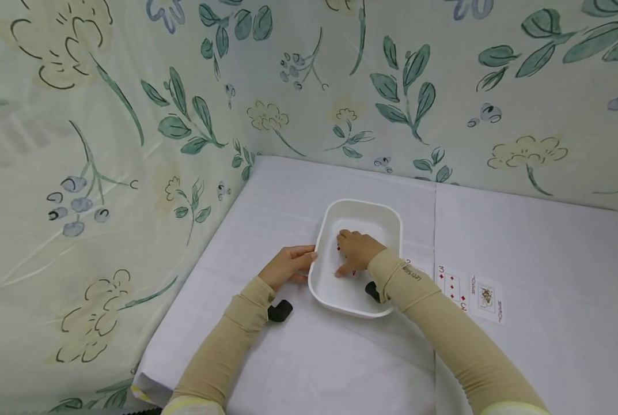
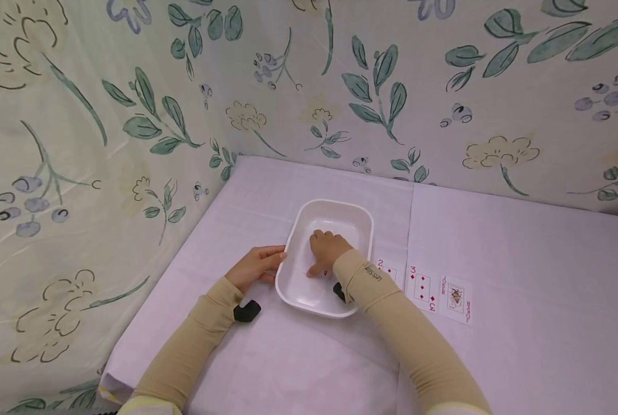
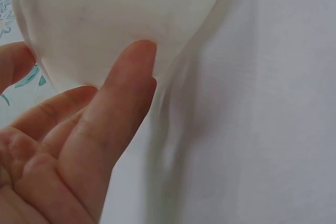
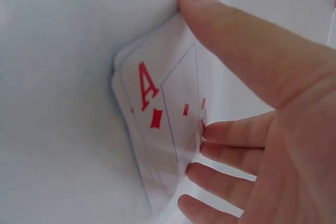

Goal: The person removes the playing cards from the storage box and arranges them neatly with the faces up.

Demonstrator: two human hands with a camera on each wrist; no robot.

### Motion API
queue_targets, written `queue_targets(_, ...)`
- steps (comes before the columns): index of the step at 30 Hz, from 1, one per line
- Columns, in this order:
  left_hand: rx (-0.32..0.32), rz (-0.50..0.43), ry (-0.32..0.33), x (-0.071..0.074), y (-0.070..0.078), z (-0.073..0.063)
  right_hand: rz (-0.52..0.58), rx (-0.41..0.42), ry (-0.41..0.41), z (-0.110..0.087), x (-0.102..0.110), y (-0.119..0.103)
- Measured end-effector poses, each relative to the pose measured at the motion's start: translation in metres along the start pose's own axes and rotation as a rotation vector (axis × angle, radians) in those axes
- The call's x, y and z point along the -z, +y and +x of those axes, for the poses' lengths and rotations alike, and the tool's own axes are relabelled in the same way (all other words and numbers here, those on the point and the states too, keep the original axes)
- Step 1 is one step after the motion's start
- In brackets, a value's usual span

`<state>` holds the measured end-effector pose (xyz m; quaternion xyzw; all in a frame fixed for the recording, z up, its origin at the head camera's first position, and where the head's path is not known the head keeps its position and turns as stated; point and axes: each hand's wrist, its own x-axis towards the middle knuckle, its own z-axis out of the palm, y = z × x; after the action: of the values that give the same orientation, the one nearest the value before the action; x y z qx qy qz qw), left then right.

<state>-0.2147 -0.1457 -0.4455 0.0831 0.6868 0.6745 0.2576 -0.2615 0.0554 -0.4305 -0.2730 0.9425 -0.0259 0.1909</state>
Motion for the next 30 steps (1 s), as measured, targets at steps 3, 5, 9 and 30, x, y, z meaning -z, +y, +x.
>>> queue_targets(3, 0.001, 0.013, 0.02, 0.0018, -0.0071, 0.0044, 0.008, -0.002, 0.001, -0.0001, 0.0005, -0.0005)
queue_targets(5, 0.002, 0.022, 0.033, 0.0019, -0.0091, 0.0053, 0.015, -0.002, 0.007, -0.0002, 0.0005, -0.0009)
queue_targets(9, -0.01, 0.04, 0.042, 0.0014, -0.0098, 0.0046, 0.025, 0.003, 0.024, -0.0005, -0.0002, -0.0005)
queue_targets(30, -0.013, 0.048, 0.021, 0.0015, -0.0044, 0.0, 0.095, -0.015, 0.008, -0.0038, 0.0058, -0.0041)
